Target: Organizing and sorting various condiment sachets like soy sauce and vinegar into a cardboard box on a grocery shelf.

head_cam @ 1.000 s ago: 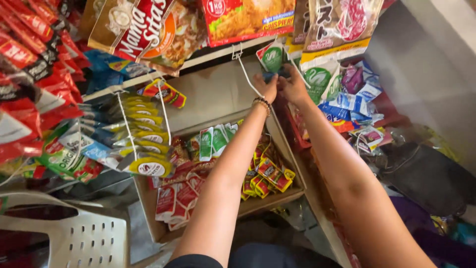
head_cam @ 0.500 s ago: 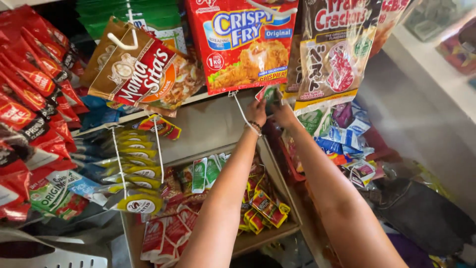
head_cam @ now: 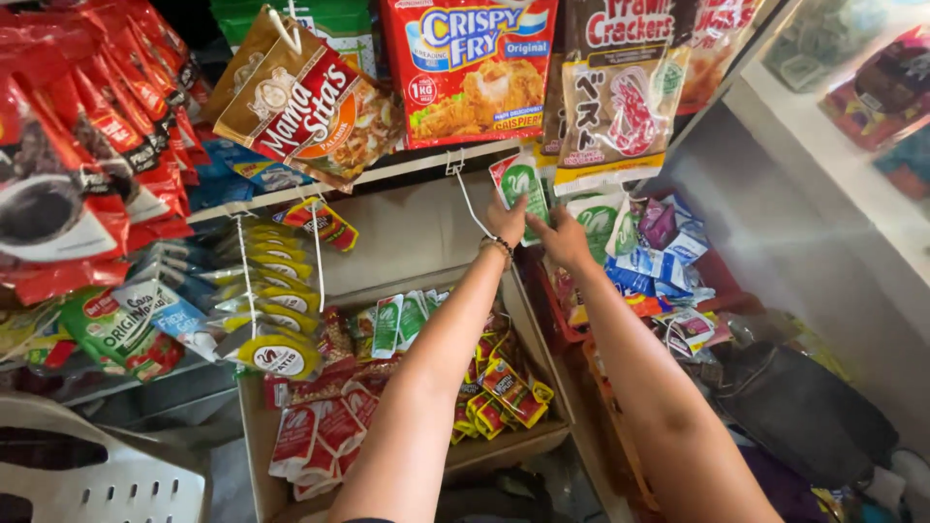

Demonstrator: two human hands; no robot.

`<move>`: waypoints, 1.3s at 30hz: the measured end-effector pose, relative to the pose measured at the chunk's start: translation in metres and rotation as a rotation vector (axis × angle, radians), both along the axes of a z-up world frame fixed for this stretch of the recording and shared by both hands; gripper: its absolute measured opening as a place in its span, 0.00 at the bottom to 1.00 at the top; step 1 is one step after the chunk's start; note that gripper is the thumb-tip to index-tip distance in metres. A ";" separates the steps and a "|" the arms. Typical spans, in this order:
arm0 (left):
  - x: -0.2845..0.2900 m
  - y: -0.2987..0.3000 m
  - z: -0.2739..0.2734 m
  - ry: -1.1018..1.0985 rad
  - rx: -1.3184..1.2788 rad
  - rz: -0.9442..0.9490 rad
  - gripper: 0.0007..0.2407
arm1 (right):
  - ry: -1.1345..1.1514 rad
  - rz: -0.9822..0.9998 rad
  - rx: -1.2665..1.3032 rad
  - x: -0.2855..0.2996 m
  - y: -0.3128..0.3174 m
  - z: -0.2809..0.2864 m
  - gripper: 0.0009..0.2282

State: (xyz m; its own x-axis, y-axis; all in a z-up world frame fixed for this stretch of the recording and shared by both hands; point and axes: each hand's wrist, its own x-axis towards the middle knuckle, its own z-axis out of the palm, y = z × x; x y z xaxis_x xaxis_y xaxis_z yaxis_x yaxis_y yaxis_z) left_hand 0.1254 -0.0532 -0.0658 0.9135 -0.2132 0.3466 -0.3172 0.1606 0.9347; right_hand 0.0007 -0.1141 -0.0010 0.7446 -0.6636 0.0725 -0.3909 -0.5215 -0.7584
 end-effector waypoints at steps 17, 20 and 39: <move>-0.069 0.023 0.065 0.118 0.062 -0.089 0.17 | -0.197 -0.073 0.384 -0.050 0.013 0.049 0.29; -0.079 0.023 0.058 0.099 -0.086 -0.152 0.17 | -0.220 -0.058 0.485 -0.067 0.027 0.063 0.25; -0.182 0.086 0.074 0.131 -0.036 -0.229 0.16 | -0.246 -0.060 0.594 -0.167 0.085 0.077 0.16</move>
State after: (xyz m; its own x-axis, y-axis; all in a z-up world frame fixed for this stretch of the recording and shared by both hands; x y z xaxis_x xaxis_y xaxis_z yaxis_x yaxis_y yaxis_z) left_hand -0.0561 0.0330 0.0080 0.8804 -0.4096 0.2392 -0.1449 0.2480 0.9579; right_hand -0.1661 -0.0288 0.0761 0.7137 -0.6828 -0.1564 -0.1844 0.0323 -0.9823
